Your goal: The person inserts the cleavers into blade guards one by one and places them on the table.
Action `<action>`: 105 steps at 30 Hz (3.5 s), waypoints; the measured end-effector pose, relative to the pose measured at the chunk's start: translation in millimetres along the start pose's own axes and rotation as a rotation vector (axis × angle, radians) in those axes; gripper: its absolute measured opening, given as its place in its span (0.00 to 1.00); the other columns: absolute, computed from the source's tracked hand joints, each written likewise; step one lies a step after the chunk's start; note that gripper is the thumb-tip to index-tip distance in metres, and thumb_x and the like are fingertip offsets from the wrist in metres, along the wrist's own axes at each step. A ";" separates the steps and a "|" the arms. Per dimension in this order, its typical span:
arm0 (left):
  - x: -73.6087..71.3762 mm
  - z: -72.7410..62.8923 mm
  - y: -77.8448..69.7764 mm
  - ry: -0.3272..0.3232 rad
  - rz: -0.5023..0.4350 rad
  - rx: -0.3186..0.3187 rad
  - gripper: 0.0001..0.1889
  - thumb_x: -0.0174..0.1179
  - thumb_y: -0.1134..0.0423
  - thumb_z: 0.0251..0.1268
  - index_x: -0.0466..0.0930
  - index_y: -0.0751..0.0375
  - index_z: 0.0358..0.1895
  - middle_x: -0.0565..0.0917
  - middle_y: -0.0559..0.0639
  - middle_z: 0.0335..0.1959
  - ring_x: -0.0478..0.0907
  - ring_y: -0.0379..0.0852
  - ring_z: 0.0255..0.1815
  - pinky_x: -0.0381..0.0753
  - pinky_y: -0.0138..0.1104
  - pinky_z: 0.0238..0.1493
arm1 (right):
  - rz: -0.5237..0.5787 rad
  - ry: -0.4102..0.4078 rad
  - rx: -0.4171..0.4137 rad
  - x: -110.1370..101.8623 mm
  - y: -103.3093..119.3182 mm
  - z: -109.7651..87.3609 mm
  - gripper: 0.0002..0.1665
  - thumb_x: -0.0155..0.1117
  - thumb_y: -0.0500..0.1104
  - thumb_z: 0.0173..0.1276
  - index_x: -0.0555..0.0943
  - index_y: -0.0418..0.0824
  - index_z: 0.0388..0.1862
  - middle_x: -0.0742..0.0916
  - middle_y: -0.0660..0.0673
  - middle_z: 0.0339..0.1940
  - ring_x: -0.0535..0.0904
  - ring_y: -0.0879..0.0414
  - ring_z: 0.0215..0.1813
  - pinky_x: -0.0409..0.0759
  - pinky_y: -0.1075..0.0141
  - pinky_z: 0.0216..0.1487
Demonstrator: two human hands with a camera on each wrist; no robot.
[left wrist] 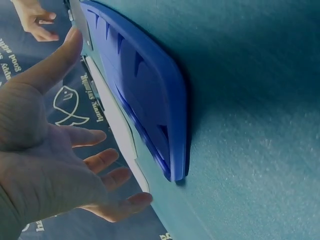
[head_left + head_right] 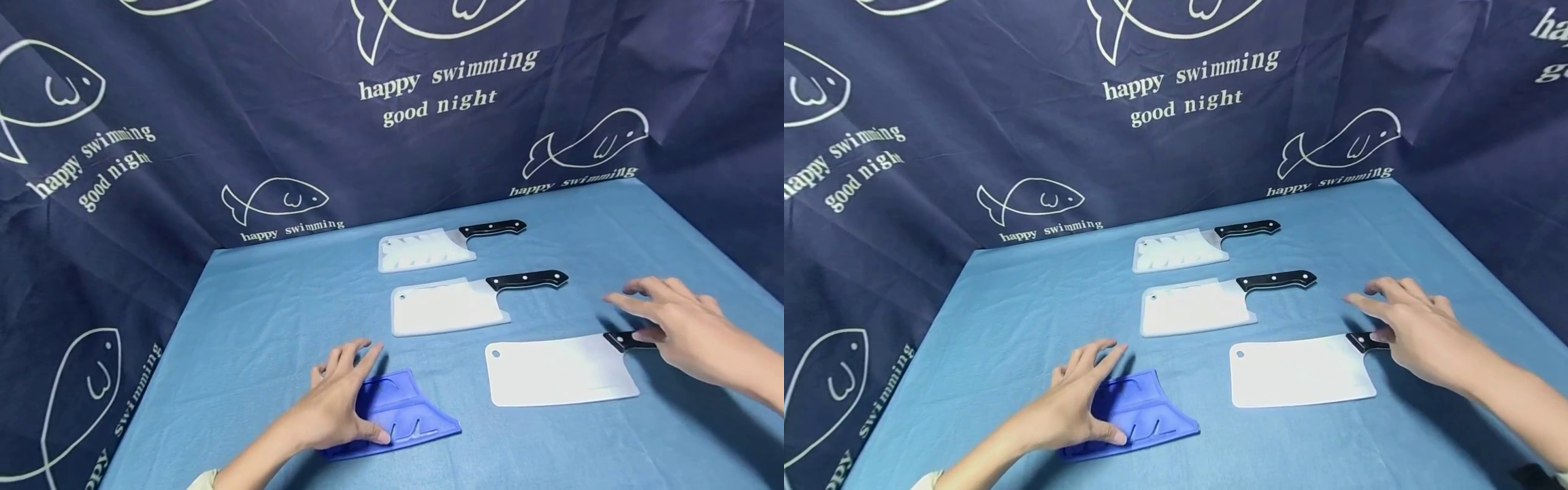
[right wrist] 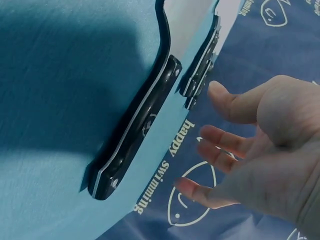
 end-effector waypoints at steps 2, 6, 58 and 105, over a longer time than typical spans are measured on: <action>1.9 -1.9 -1.0 0.016 0.004 0.007 0.63 0.76 0.38 0.30 0.52 0.53 0.76 0.54 0.55 0.74 0.52 0.58 0.71 0.57 0.68 0.55 | -0.022 0.052 0.021 4.8 -4.0 -0.7 0.36 0.69 0.33 0.55 0.74 0.44 0.65 0.72 0.38 0.59 0.64 0.39 0.57 0.62 0.43 0.38; 6.9 -5.5 -1.5 0.067 0.017 0.002 0.65 0.76 0.36 0.28 0.52 0.54 0.76 0.53 0.56 0.73 0.51 0.60 0.71 0.54 0.72 0.53 | -0.045 0.137 0.042 13.9 -11.8 -3.9 0.38 0.71 0.36 0.56 0.72 0.45 0.67 0.71 0.36 0.60 0.63 0.37 0.57 0.64 0.43 0.37; -14.6 -2.5 -4.0 -0.364 0.103 -0.031 0.58 0.84 0.52 0.18 0.67 0.54 0.68 0.67 0.56 0.61 0.60 0.56 0.61 0.62 0.63 0.47 | -0.028 -0.322 -0.072 -10.2 13.4 -20.1 0.40 0.54 0.23 0.37 0.77 0.41 0.56 0.74 0.40 0.42 0.64 0.40 0.45 0.54 0.42 0.40; -48.2 -3.8 -28.7 -0.529 0.142 0.087 0.59 0.83 0.58 0.24 0.60 0.49 0.72 0.64 0.53 0.63 0.56 0.55 0.64 0.50 0.58 0.58 | 0.002 -0.587 -0.168 -65.1 52.2 -21.7 0.30 0.43 0.35 0.47 0.77 0.46 0.51 0.73 0.32 0.42 0.64 0.30 0.42 0.52 0.36 0.42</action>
Point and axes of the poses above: each hand's wrist, its own z-axis towards the middle knuckle, its own x-axis out of the palm, y = z × x, the point moved 8 cm from there along z, towards the middle knuckle
